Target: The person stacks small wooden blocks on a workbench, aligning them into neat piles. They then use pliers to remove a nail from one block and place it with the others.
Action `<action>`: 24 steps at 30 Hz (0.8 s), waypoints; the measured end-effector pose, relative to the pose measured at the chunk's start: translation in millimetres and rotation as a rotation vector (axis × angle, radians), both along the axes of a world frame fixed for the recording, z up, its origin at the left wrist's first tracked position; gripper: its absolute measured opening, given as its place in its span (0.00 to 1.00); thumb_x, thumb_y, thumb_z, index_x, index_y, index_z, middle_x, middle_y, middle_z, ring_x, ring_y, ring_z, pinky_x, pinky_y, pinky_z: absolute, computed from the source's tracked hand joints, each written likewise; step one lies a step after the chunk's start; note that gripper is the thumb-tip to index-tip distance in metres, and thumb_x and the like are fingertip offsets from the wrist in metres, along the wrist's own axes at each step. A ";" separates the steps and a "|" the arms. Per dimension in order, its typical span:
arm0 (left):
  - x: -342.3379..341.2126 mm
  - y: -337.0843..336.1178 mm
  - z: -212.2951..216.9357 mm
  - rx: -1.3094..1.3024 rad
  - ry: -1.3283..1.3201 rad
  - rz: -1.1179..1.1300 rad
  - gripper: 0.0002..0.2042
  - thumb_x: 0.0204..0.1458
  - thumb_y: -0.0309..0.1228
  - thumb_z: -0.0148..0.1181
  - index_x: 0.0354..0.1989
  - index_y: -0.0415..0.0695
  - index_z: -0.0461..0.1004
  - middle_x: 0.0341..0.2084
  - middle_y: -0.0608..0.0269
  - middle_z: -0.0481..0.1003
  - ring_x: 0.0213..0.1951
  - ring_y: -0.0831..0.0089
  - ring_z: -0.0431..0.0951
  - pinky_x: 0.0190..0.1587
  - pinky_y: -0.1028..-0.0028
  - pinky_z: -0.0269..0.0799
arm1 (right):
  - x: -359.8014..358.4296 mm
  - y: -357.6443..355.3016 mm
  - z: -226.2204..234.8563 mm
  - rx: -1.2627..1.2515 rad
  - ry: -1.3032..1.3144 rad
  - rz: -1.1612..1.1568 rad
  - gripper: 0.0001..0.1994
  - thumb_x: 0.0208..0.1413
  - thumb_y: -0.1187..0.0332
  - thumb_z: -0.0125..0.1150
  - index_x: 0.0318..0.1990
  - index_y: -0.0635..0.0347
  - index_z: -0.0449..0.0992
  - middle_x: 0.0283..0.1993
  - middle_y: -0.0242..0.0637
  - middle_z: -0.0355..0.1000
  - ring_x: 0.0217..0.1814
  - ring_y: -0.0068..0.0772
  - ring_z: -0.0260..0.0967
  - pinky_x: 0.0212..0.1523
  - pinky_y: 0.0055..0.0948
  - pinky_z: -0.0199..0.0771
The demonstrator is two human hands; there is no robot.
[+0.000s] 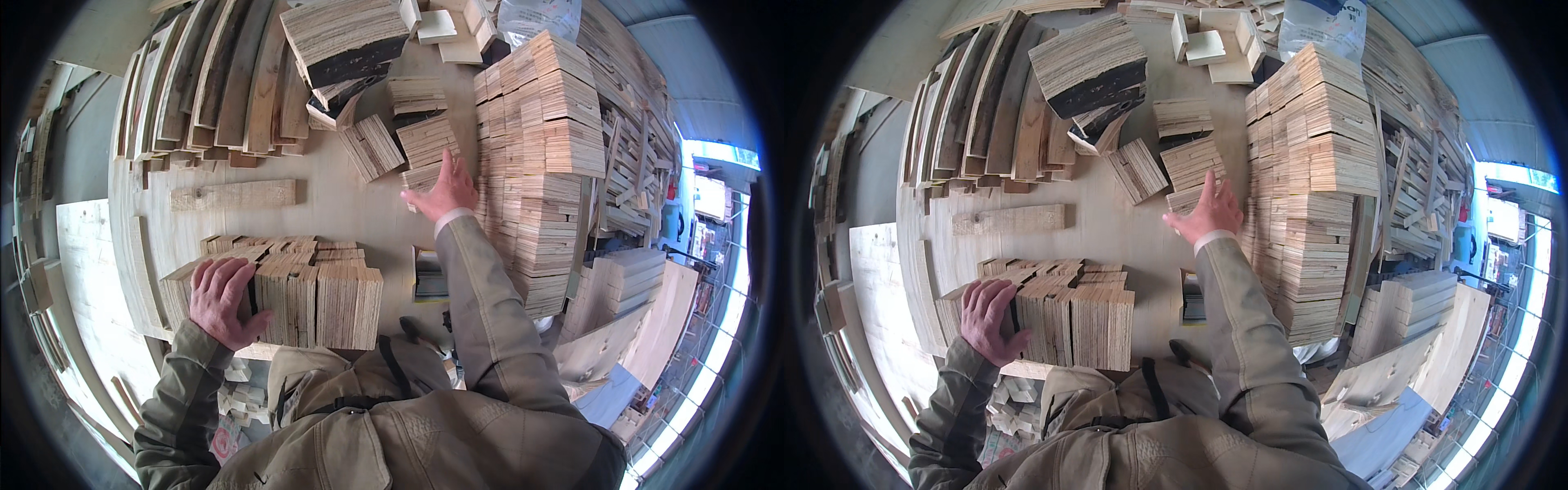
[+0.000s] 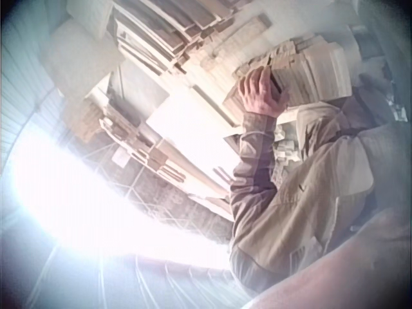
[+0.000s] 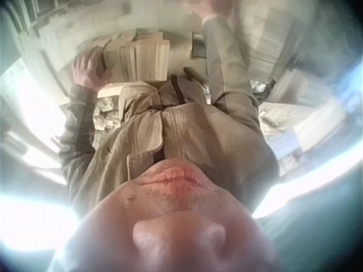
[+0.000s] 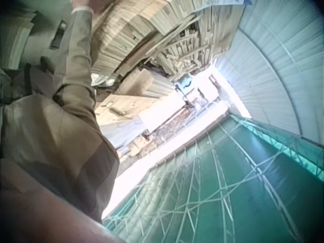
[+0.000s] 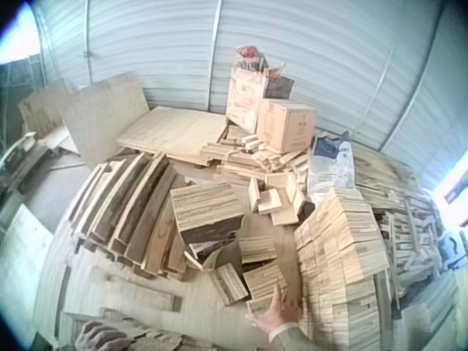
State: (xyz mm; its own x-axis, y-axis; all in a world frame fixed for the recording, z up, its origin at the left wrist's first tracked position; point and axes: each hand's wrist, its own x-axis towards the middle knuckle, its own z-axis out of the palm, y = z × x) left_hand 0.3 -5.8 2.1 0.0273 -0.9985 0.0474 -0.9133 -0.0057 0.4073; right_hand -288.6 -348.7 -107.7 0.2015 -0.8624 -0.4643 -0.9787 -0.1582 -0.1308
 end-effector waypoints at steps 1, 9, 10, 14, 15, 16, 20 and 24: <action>-0.2 -0.7 -0.3 0.002 0.000 0.002 0.40 0.48 0.52 0.74 0.67 0.43 0.72 0.59 0.49 0.77 0.62 0.45 0.77 0.68 0.38 0.65 | 1.6 -1.3 -3.6 -0.016 -0.016 -0.001 0.68 0.42 0.38 0.85 0.86 0.47 0.44 0.88 0.58 0.46 0.89 0.59 0.46 0.82 0.57 0.55; -0.7 -2.6 3.3 -0.002 -0.007 -0.001 0.40 0.47 0.50 0.75 0.67 0.43 0.72 0.60 0.51 0.77 0.61 0.46 0.77 0.67 0.39 0.67 | 16.1 -1.3 -21.5 -0.063 -0.017 -0.049 0.66 0.41 0.46 0.86 0.86 0.40 0.45 0.89 0.54 0.40 0.87 0.58 0.49 0.80 0.61 0.57; -0.5 -2.3 3.0 -0.003 -0.006 -0.002 0.40 0.47 0.50 0.75 0.67 0.44 0.72 0.60 0.51 0.77 0.61 0.46 0.77 0.67 0.39 0.67 | 15.7 -0.9 -23.4 -0.069 -0.036 -0.054 0.66 0.40 0.48 0.85 0.85 0.40 0.46 0.89 0.53 0.41 0.87 0.58 0.50 0.79 0.61 0.58; 1.3 -2.0 0.8 -0.002 0.003 -0.014 0.38 0.55 0.56 0.69 0.67 0.40 0.71 0.57 0.46 0.77 0.60 0.43 0.78 0.68 0.38 0.66 | 10.6 -2.9 -17.2 -0.109 -0.056 -0.074 0.64 0.38 0.52 0.85 0.83 0.41 0.49 0.87 0.52 0.45 0.83 0.59 0.56 0.76 0.61 0.62; 1.3 -1.5 0.8 -0.006 0.000 -0.016 0.38 0.55 0.56 0.69 0.67 0.40 0.71 0.57 0.46 0.77 0.60 0.43 0.78 0.68 0.38 0.65 | 8.1 -2.8 -10.5 -0.124 -0.050 -0.080 0.63 0.37 0.53 0.85 0.83 0.41 0.50 0.87 0.52 0.46 0.83 0.60 0.57 0.76 0.61 0.63; 1.5 -1.5 0.5 -0.007 0.001 -0.017 0.39 0.54 0.56 0.69 0.66 0.40 0.71 0.57 0.46 0.77 0.60 0.43 0.78 0.68 0.38 0.65 | 3.6 0.0 -0.4 -0.133 -0.042 -0.053 0.65 0.40 0.49 0.87 0.84 0.51 0.49 0.86 0.58 0.49 0.86 0.62 0.52 0.80 0.56 0.61; 0.3 -1.4 1.6 0.002 -0.004 -0.007 0.38 0.53 0.54 0.71 0.66 0.40 0.71 0.58 0.46 0.77 0.60 0.44 0.77 0.68 0.39 0.65 | -16.7 19.5 63.7 -0.273 -0.382 0.040 0.63 0.43 0.52 0.85 0.83 0.60 0.48 0.81 0.68 0.52 0.83 0.69 0.54 0.81 0.57 0.58; -2.8 -3.4 2.0 -0.034 0.035 0.008 0.39 0.46 0.49 0.76 0.65 0.42 0.72 0.58 0.49 0.77 0.60 0.46 0.77 0.68 0.41 0.65 | -48.6 32.5 150.4 -0.294 -0.705 0.068 0.62 0.44 0.55 0.85 0.81 0.68 0.49 0.80 0.68 0.56 0.82 0.65 0.57 0.80 0.53 0.61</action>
State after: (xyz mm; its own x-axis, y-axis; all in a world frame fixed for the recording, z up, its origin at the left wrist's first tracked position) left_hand -2.5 -9.2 4.1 0.0380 -0.9960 0.0804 -0.8986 0.0012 0.4388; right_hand -337.2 -316.2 42.7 0.4216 -0.9059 0.0404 -0.6663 -0.3397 -0.6639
